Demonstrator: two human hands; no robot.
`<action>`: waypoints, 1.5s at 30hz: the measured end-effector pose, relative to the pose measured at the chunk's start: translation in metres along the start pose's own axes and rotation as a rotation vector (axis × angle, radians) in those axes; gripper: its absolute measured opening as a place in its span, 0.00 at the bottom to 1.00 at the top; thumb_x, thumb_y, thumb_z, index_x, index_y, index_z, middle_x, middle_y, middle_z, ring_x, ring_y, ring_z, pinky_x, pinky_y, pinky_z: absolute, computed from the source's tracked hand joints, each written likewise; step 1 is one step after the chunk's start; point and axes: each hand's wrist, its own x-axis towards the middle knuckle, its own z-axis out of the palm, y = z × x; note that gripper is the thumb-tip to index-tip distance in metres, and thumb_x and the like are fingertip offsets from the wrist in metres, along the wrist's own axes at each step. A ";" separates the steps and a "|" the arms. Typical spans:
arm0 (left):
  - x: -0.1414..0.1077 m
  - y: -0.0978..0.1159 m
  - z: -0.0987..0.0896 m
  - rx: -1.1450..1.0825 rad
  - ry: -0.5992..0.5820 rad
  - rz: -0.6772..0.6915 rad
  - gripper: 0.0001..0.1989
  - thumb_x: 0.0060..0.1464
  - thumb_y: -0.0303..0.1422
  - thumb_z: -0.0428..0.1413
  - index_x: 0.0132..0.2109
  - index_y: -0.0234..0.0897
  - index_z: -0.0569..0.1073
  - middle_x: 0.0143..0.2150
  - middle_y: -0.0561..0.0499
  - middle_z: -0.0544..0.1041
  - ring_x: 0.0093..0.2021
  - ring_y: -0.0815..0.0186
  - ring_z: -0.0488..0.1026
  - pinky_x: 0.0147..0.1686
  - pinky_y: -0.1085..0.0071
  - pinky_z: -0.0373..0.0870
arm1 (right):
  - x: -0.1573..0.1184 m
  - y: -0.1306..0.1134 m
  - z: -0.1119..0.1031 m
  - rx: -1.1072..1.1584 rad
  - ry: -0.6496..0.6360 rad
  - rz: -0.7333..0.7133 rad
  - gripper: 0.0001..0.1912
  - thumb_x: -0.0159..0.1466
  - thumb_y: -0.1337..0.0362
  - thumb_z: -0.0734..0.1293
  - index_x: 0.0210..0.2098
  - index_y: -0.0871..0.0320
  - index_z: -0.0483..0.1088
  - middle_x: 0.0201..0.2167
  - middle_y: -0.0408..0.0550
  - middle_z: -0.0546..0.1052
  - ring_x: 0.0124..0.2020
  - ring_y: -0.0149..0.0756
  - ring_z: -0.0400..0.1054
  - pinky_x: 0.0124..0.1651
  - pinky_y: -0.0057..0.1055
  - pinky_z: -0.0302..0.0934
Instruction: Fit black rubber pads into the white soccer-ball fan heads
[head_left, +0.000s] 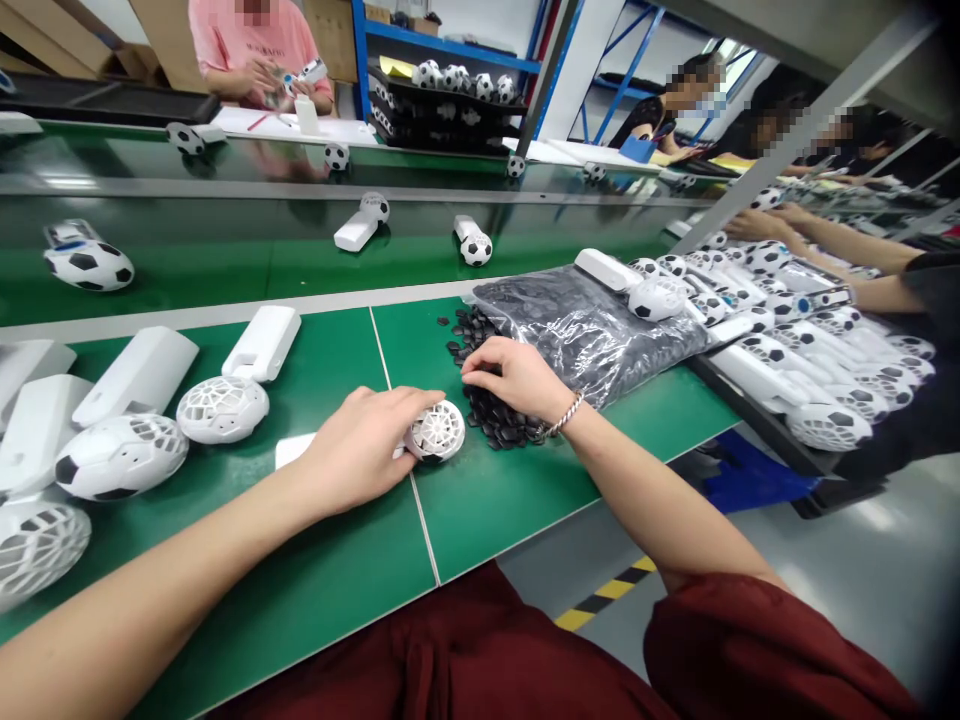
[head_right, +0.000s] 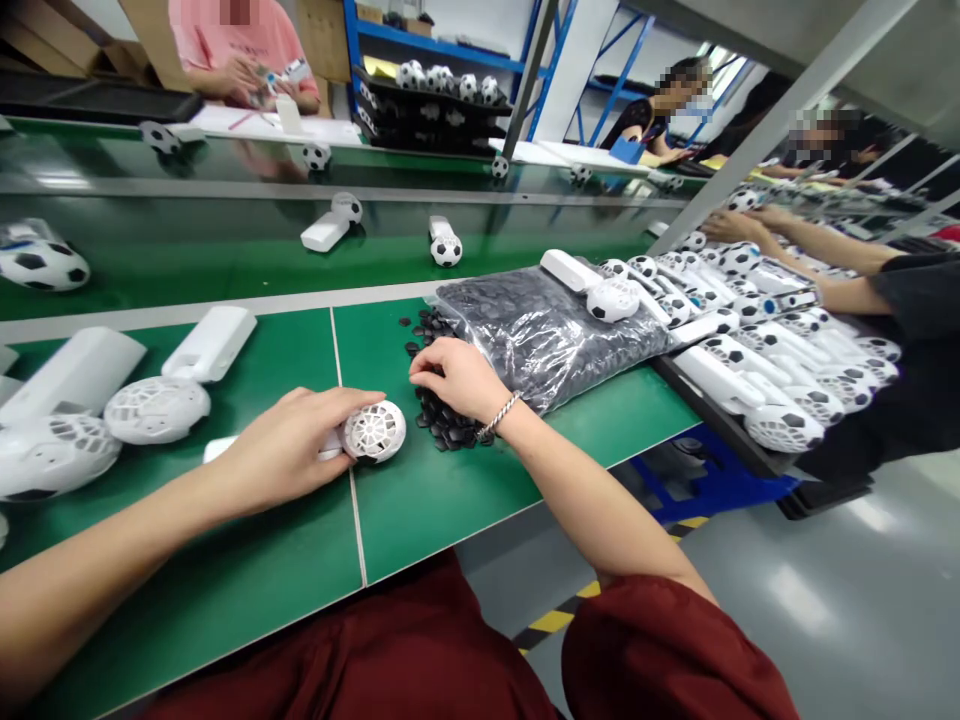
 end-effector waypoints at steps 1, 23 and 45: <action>0.003 0.000 -0.001 0.035 0.000 0.034 0.29 0.47 0.23 0.49 0.57 0.44 0.60 0.55 0.51 0.68 0.50 0.59 0.67 0.44 0.61 0.61 | 0.000 0.002 -0.001 -0.086 -0.048 -0.014 0.03 0.57 0.67 0.67 0.29 0.59 0.73 0.30 0.45 0.74 0.34 0.31 0.65 0.42 0.30 0.58; 0.000 -0.034 0.003 0.146 0.237 -0.079 0.27 0.48 0.21 0.44 0.55 0.42 0.65 0.48 0.48 0.73 0.51 0.56 0.61 0.49 0.56 0.55 | -0.016 -0.017 0.011 0.207 0.001 -0.107 0.02 0.60 0.67 0.65 0.31 0.59 0.69 0.30 0.43 0.74 0.31 0.28 0.67 0.36 0.25 0.62; 0.001 -0.032 0.004 -0.104 0.222 -0.110 0.29 0.46 0.46 0.56 0.55 0.40 0.65 0.50 0.48 0.71 0.56 0.54 0.58 0.58 0.49 0.45 | -0.009 -0.042 0.037 0.309 0.075 -0.207 0.08 0.56 0.67 0.67 0.35 0.58 0.64 0.34 0.47 0.70 0.38 0.33 0.64 0.40 0.33 0.64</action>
